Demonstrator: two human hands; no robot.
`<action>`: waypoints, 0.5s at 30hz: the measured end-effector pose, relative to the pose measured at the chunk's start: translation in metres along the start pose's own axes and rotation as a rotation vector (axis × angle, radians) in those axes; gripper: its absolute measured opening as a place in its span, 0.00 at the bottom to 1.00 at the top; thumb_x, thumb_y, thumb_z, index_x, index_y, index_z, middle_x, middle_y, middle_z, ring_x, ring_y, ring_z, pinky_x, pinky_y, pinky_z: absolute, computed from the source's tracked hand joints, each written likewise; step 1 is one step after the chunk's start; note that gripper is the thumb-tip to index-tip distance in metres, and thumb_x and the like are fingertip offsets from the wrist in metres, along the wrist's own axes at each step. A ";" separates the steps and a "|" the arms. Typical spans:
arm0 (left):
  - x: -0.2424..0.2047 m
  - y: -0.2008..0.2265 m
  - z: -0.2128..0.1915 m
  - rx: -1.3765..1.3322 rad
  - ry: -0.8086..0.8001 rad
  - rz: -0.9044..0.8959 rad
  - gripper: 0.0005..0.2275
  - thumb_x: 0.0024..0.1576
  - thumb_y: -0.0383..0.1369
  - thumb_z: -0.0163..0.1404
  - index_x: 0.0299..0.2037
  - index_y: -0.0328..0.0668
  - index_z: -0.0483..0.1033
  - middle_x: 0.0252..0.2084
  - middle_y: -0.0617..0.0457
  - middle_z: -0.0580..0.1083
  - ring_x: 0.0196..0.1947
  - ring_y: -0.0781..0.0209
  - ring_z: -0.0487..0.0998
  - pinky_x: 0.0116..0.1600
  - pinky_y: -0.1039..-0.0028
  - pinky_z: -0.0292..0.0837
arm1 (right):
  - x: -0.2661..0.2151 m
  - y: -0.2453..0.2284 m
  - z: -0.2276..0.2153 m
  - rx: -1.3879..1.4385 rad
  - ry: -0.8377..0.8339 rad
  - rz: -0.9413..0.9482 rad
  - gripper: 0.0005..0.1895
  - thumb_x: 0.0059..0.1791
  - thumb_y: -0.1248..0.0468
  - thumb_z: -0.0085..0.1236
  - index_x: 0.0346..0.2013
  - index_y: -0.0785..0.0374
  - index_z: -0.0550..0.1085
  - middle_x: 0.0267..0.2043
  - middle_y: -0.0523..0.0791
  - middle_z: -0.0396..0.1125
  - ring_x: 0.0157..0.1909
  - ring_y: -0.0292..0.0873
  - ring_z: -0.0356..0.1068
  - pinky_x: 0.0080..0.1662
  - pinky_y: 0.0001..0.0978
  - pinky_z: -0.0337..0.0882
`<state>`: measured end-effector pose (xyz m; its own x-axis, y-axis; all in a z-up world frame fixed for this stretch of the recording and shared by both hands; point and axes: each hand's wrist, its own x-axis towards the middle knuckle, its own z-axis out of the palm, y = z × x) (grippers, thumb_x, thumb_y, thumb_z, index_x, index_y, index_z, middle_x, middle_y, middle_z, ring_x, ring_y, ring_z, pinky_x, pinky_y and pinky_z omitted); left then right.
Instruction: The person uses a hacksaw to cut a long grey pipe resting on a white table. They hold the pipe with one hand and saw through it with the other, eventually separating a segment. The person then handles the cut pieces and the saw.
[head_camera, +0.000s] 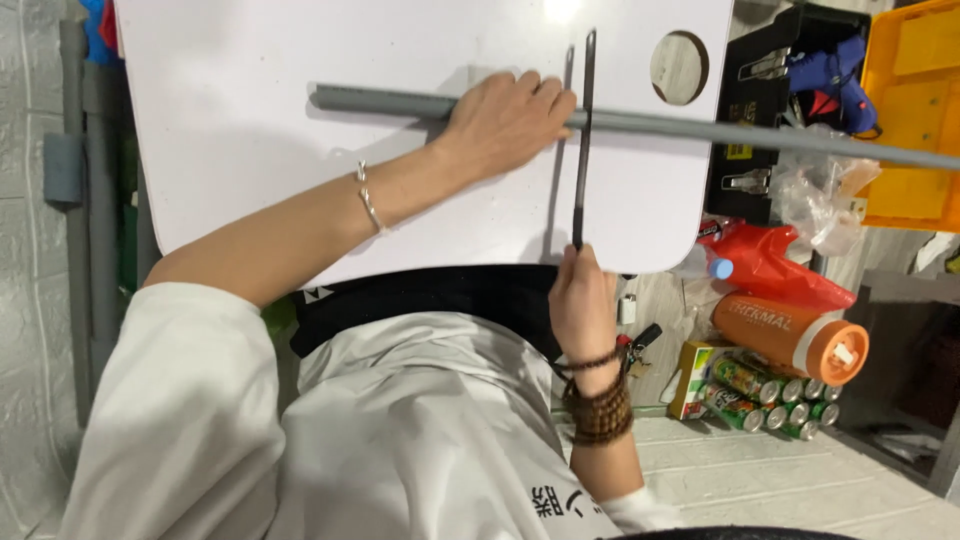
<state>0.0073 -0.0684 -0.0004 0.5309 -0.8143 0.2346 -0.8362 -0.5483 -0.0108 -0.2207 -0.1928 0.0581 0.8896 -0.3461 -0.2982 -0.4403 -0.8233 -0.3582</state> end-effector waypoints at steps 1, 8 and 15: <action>-0.003 -0.001 0.003 0.001 -0.001 0.000 0.20 0.73 0.54 0.41 0.48 0.45 0.71 0.34 0.57 0.73 0.24 0.68 0.69 0.20 0.79 0.63 | 0.002 -0.007 0.006 0.001 0.000 0.000 0.19 0.65 0.58 0.37 0.32 0.63 0.63 0.24 0.47 0.56 0.30 0.48 0.53 0.35 0.46 0.58; -0.007 -0.008 0.004 0.117 0.179 -0.010 0.18 0.70 0.57 0.47 0.42 0.53 0.71 0.31 0.64 0.72 0.25 0.68 0.71 0.23 0.76 0.61 | 0.005 0.009 0.001 0.095 0.053 -0.124 0.13 0.64 0.63 0.39 0.40 0.66 0.69 0.21 0.41 0.59 0.17 0.37 0.56 0.21 0.31 0.59; 0.004 -0.005 -0.026 -0.232 -0.135 0.054 0.20 0.69 0.47 0.47 0.58 0.36 0.74 0.52 0.43 0.79 0.44 0.45 0.82 0.37 0.61 0.84 | 0.017 -0.001 0.015 -0.057 0.211 -0.088 0.15 0.65 0.60 0.36 0.36 0.63 0.58 0.13 0.51 0.49 0.12 0.56 0.50 0.19 0.50 0.46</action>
